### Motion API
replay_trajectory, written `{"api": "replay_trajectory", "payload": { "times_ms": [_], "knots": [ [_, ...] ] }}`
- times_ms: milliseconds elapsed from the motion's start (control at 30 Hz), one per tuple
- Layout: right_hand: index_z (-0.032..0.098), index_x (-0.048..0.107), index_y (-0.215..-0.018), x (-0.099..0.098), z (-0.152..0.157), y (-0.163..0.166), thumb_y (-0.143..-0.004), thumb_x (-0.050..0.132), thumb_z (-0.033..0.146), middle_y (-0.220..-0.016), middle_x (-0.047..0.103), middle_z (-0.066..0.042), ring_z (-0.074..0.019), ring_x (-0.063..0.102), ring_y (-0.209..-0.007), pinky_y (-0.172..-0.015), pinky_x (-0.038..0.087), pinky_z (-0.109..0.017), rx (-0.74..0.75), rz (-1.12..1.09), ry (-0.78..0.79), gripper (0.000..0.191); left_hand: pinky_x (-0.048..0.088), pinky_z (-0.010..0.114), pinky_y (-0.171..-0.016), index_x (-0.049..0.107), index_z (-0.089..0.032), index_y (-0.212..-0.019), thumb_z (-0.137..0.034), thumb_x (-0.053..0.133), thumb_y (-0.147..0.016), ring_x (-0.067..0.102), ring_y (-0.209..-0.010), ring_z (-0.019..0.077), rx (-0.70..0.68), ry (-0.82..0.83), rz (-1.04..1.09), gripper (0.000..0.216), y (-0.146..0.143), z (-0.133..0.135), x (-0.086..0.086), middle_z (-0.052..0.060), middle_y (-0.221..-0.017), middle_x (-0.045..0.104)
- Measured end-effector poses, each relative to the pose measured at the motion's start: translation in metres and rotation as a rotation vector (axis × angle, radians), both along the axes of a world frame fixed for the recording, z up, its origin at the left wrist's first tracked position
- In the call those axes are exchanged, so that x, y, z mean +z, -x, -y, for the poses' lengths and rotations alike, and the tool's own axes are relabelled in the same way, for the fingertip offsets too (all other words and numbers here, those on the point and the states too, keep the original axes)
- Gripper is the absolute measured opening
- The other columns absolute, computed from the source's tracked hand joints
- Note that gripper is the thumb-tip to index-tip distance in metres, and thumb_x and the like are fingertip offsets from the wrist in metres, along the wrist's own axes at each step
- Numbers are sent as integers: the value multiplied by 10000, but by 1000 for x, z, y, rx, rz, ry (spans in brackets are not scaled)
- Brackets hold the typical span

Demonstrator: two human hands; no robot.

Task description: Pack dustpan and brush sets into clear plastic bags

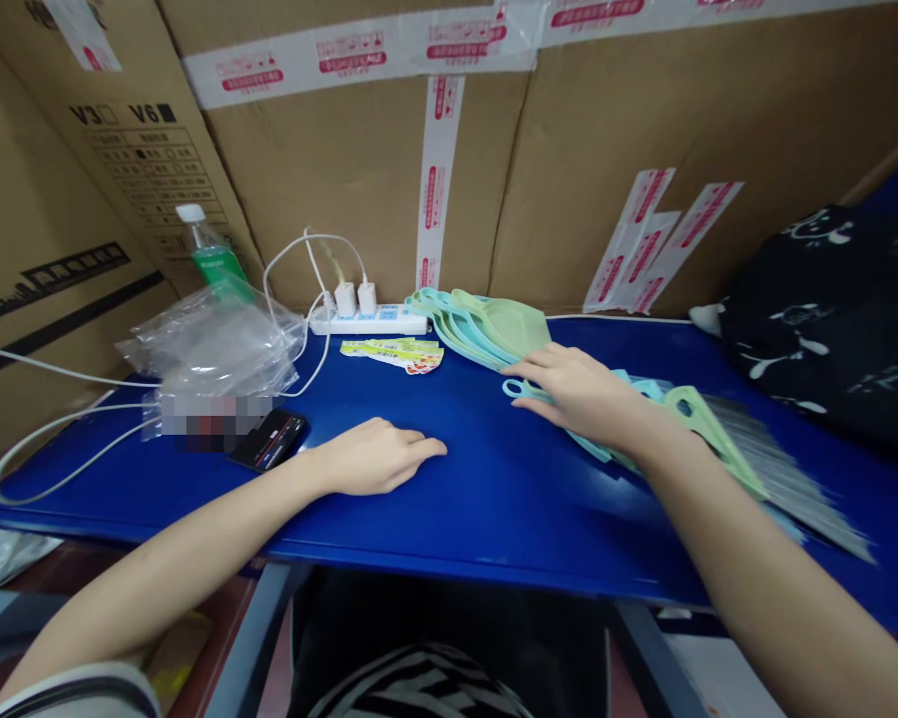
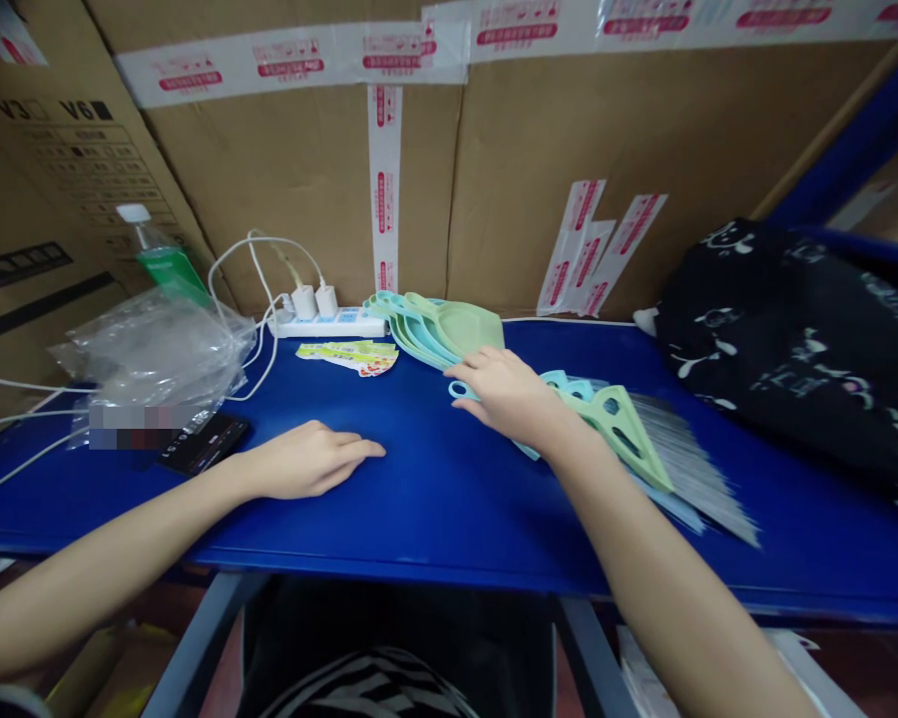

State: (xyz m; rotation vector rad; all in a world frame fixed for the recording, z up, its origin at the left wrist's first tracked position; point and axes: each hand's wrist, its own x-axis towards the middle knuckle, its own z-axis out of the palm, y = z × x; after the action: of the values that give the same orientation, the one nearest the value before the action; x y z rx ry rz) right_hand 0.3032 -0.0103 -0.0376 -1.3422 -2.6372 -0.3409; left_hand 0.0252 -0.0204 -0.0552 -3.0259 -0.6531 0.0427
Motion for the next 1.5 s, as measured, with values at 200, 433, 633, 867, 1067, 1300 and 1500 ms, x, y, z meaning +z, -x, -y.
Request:
{"api": "replay_trajectory", "payload": {
  "times_ms": [200,433,633,867,1067,1300,1500],
  "knots": [
    [182,591,-861,-5,18,39,-915,484,229,-797,661,-80,-208,602,-744,-660,427,-299,136,-115,54,129,479,240,-603,581,-179,-1195,-175,405,-960,686,-694,155,27,-13,24,294,1,-2,-3,49,-953,739],
    [171,556,-892,-13,19,59,-973,393,226,-669,627,-36,-173,543,-571,-519,246,-263,-37,127,241,191,502,250,-633,581,-178,-1194,-180,402,-961,707,-747,171,45,-40,37,293,3,-4,-6,56,-993,739],
    [185,548,-735,-7,18,54,-993,366,274,-629,598,-26,-159,525,-572,-549,244,-257,-29,112,303,328,519,263,-635,575,-179,-1201,-194,400,-973,718,-753,183,125,-86,65,288,3,-5,-4,45,-948,749],
    [198,464,-606,-8,19,57,-936,445,216,-543,463,10,-132,404,-514,-543,215,-263,-112,6,266,330,498,261,-594,585,-171,-1191,-212,423,-971,708,-666,189,189,-92,2,277,3,-5,-1,32,-786,743],
    [198,498,-653,-15,18,62,-861,430,53,-545,432,27,-124,366,-492,-528,197,-264,-108,-1,328,263,510,265,-625,581,-170,-1173,-182,412,-966,724,-767,193,174,-29,55,268,5,-8,-3,41,-932,753],
    [197,499,-676,-17,14,59,-917,437,125,-552,444,26,-125,392,-499,-521,186,-267,-114,-4,365,259,525,271,-610,553,-163,-1226,-172,411,-960,722,-736,197,170,13,10,302,5,-10,-3,49,-920,748],
    [199,507,-694,-23,13,56,-944,410,165,-563,526,3,-134,470,-500,-521,174,-288,-111,-25,369,270,531,252,-629,528,-196,-1270,-175,418,-957,714,-716,178,181,41,-22,333,7,-12,-3,45,-909,738]
  ]
}}
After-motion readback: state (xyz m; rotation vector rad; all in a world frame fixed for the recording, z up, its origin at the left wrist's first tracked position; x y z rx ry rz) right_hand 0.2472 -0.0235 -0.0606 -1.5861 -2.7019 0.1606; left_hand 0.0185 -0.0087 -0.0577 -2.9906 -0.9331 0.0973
